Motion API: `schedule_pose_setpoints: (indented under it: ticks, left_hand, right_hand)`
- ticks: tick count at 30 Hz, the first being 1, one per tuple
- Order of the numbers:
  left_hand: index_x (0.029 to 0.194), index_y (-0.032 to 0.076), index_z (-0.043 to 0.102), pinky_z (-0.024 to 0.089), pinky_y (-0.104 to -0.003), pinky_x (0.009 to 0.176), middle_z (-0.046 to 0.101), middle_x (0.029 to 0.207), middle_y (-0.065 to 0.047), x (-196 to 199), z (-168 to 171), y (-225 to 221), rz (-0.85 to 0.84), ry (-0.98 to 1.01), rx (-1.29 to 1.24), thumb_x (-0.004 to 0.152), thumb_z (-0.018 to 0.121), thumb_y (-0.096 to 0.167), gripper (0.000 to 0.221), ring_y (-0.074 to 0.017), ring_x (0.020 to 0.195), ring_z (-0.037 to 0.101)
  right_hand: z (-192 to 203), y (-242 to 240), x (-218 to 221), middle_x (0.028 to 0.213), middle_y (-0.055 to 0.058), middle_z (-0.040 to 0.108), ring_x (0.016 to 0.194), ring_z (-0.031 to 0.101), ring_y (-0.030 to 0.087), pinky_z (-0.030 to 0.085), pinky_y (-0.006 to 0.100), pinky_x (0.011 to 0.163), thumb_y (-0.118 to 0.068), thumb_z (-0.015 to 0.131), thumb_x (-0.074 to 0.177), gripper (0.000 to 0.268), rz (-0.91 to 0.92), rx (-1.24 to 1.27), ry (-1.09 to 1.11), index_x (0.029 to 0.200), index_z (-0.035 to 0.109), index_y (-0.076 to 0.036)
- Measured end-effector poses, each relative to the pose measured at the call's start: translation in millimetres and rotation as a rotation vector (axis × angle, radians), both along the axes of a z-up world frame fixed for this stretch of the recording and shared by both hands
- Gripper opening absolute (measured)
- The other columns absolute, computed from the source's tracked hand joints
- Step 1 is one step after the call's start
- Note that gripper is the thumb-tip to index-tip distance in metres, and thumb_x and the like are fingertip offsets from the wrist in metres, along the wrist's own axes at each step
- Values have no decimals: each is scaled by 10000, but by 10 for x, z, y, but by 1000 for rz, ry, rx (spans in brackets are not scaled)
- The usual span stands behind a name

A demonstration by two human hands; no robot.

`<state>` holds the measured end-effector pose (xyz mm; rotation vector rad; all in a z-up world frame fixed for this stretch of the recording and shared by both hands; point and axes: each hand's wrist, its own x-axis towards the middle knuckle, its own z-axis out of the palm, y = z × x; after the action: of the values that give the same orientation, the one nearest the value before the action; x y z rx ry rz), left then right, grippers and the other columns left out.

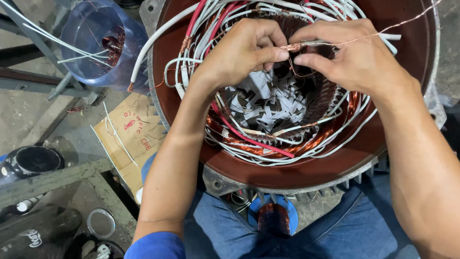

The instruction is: Connecting and organizing wires inside an electric motor stator using pliers

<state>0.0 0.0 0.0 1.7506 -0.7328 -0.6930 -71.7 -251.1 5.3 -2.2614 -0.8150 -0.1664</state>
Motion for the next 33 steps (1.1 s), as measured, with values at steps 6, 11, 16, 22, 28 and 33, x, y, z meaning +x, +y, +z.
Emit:
schedule_pose_setpoints:
  ticks: [6, 11, 16, 22, 28, 33]
  left_hand:
    - [996, 87, 642, 468, -222, 540, 683, 732, -40, -3, -25, -26, 43, 80, -57, 993, 817, 91, 175, -89, 631, 640]
    - [1103, 58, 658, 464, -224, 557, 742, 819, -121, -25, 119, 67, -9, 56, -149, 1054, 698, 103, 78, -115, 608, 585]
    - [1192, 92, 585, 575, -225, 536, 798, 872, -112, -32, 152, 73, 10, -80, -33, 1079, 512, 88, 135, -127, 603, 718]
    - [968, 65, 582, 402, -450, 670, 626, 825, -89, -54, 278, 149, 83, -640, 144, 1145, 461, 239, 276, -321, 723, 585]
    - [919, 66, 606, 421, -492, 703, 679, 821, -131, -95, 310, 250, 86, -624, 265, 1148, 488, 303, 350, -382, 736, 599]
    - [1402, 2, 613, 519, -516, 1006, 726, 1368, -226, -227, 202, 318, -25, -771, 234, 901, 830, 12, 545, -435, 1243, 680]
  right_hand:
    - [-124, 89, 29, 1104, 240, 772, 1005, 740, 369, 589, 444, 908, 86, 845, 1153, 94, 37, 162, -149, 1104, 773, 124]
    - [-113, 98, 40, 1096, 260, 765, 996, 731, 389, 573, 463, 894, 134, 778, 1202, 86, 50, 178, -203, 1116, 778, 138]
    - [-114, 113, 44, 1051, 240, 750, 950, 714, 381, 548, 452, 842, 194, 773, 1152, 65, 49, 185, -162, 1118, 753, 142]
    - [-116, 85, 49, 1033, 188, 764, 909, 709, 341, 525, 435, 836, 86, 836, 1181, 83, 0, 125, -153, 1128, 775, 102]
    - [-144, 62, 77, 985, 155, 740, 858, 678, 304, 505, 411, 798, 73, 836, 1205, 88, -21, 102, -144, 1137, 781, 78]
    - [-125, 32, 66, 1014, 164, 768, 881, 700, 305, 504, 410, 810, 54, 829, 1212, 82, -21, 118, -118, 1148, 800, 96]
